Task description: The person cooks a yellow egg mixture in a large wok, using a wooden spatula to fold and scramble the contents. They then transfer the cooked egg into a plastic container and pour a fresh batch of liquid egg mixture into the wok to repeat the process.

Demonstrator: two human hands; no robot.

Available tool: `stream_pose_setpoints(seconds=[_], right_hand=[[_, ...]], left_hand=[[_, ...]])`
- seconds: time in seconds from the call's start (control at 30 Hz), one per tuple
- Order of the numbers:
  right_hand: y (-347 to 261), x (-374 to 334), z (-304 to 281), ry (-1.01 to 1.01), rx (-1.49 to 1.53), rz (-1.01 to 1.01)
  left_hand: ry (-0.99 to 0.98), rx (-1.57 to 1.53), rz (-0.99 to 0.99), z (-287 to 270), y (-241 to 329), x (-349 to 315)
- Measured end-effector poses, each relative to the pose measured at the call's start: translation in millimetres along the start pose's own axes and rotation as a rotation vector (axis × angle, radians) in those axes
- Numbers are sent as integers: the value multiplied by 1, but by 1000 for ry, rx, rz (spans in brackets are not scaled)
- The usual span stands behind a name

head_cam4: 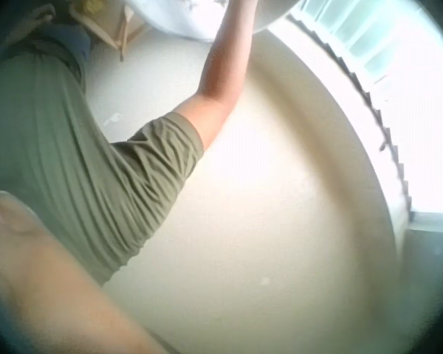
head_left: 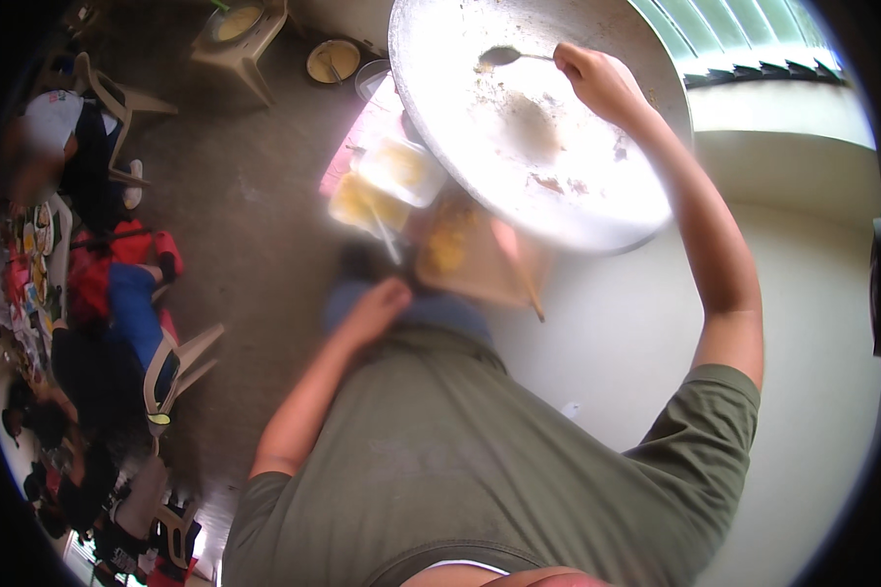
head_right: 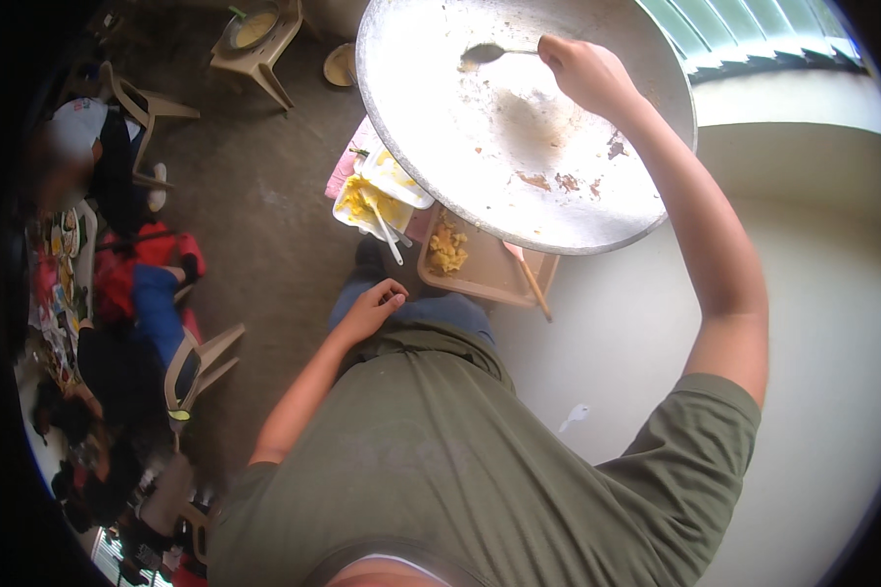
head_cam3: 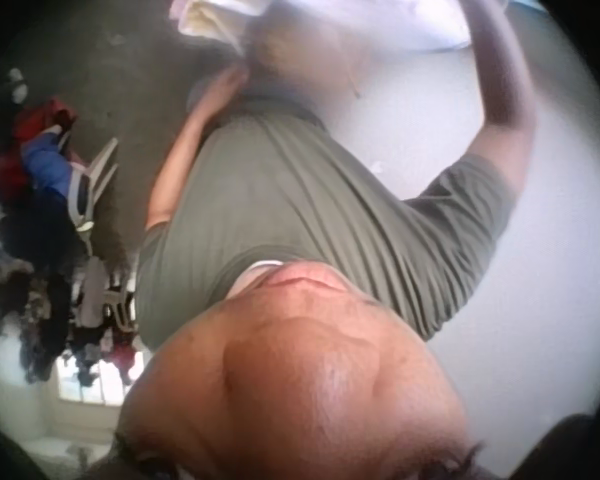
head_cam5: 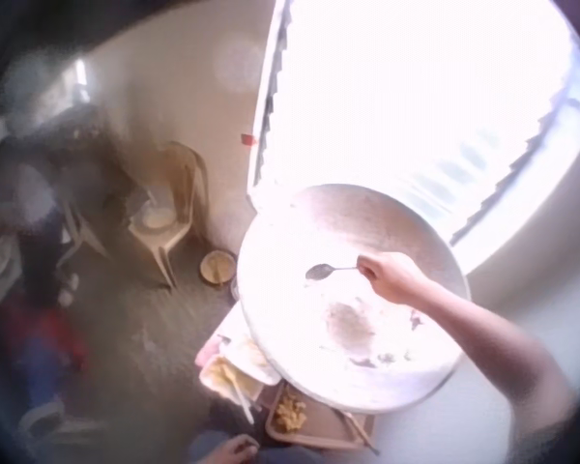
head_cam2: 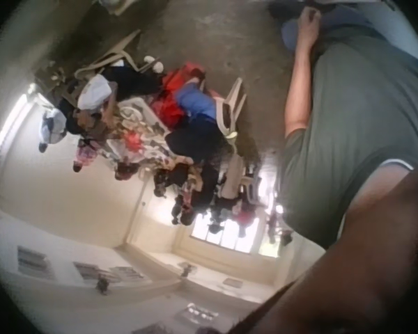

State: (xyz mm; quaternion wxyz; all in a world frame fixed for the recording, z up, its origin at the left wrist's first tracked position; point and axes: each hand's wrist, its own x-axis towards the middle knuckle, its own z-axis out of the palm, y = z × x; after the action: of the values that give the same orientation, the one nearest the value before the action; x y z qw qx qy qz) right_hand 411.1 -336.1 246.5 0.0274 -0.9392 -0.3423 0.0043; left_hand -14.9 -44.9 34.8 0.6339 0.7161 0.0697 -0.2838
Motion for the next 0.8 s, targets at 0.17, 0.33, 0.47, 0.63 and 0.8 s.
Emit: stream_pose_setpoints(seconds=[0.17,0.33,0.47,0.63,0.8], right_hand=[[10,19,19,75,-45,140],[-3,-2,20,12,-43,21],[-10,-19,11,-97,-15,-180],[12,1,6,56,-8,108],[12,11,19,62,-63,150]], left_hand=[[22,11,3,16,-3,-3],[58,-19,-10,30,-6,-7],[69,-21,2,40,-7,-6],[84,-36,12,51,-8,-5],[118,-31,1,59,-6,-10]])
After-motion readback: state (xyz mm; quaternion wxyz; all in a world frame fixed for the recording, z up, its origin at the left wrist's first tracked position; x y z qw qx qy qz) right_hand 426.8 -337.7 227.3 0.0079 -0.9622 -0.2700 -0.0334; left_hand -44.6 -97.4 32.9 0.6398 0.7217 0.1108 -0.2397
